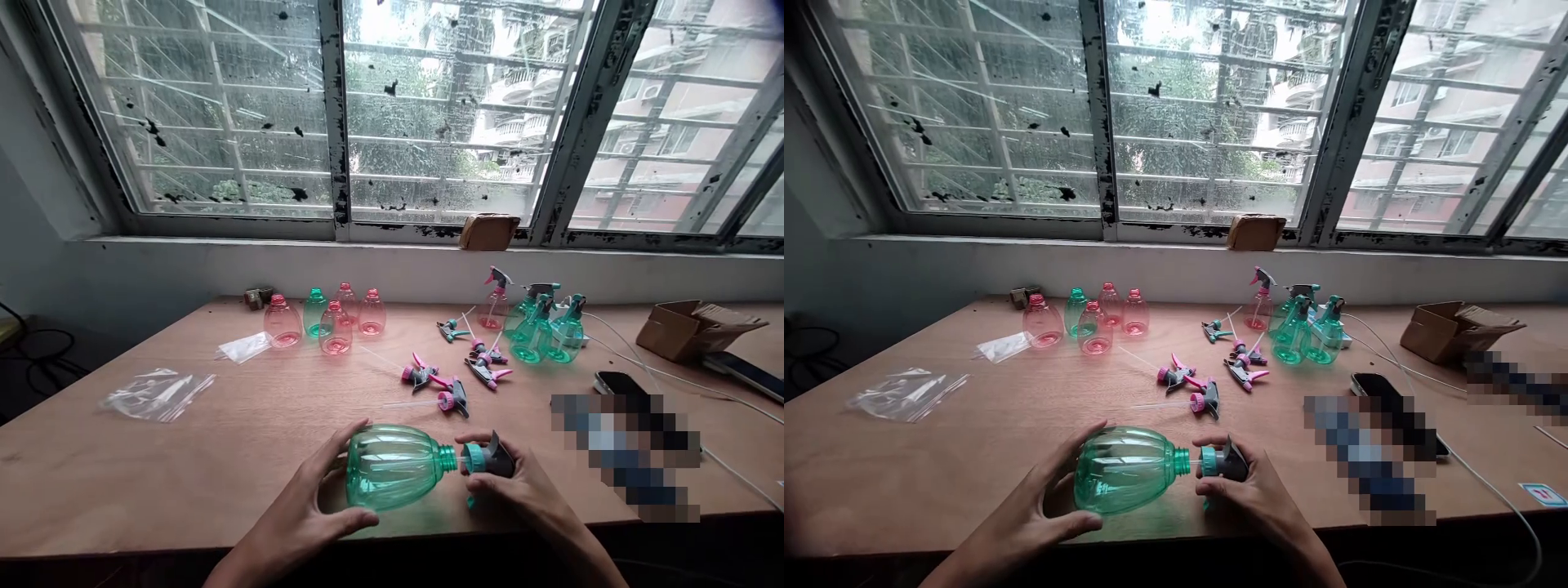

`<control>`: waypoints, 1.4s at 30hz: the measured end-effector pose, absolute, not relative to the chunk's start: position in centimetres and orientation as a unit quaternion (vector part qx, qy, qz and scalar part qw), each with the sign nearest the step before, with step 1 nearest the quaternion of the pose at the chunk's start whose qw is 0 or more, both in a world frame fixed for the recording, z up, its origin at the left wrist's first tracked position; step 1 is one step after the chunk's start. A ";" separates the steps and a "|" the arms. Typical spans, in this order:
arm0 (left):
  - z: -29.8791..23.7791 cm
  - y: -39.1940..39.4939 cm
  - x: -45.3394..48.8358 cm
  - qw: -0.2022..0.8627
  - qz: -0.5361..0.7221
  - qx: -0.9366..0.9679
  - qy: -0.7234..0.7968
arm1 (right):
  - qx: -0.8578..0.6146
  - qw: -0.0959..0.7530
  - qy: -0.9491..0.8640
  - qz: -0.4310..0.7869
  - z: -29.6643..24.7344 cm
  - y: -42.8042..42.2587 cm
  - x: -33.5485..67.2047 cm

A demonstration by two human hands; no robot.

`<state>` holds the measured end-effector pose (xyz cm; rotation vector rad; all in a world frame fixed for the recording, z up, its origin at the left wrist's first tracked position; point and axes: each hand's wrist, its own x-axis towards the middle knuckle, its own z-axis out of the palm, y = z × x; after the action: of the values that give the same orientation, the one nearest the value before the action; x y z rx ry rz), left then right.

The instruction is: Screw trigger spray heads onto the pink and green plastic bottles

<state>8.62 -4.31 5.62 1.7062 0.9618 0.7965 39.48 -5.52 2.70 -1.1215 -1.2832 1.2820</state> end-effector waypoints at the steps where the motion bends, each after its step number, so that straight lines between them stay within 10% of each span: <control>1: 5.6 -4.2 8.8 0.504 0.331 0.690 0.401 | -0.463 0.484 -0.530 0.520 2.8 -5.5 39.2; 42: 4.4 -4.4 9.9 0.466 0.343 0.712 0.398 | -0.430 0.536 -0.525 0.503 1.8 -5.9 37.2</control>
<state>9.93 -4.39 4.35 1.7477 0.9783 0.8421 37.19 -5.86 1.82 -1.0236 -1.2499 1.1973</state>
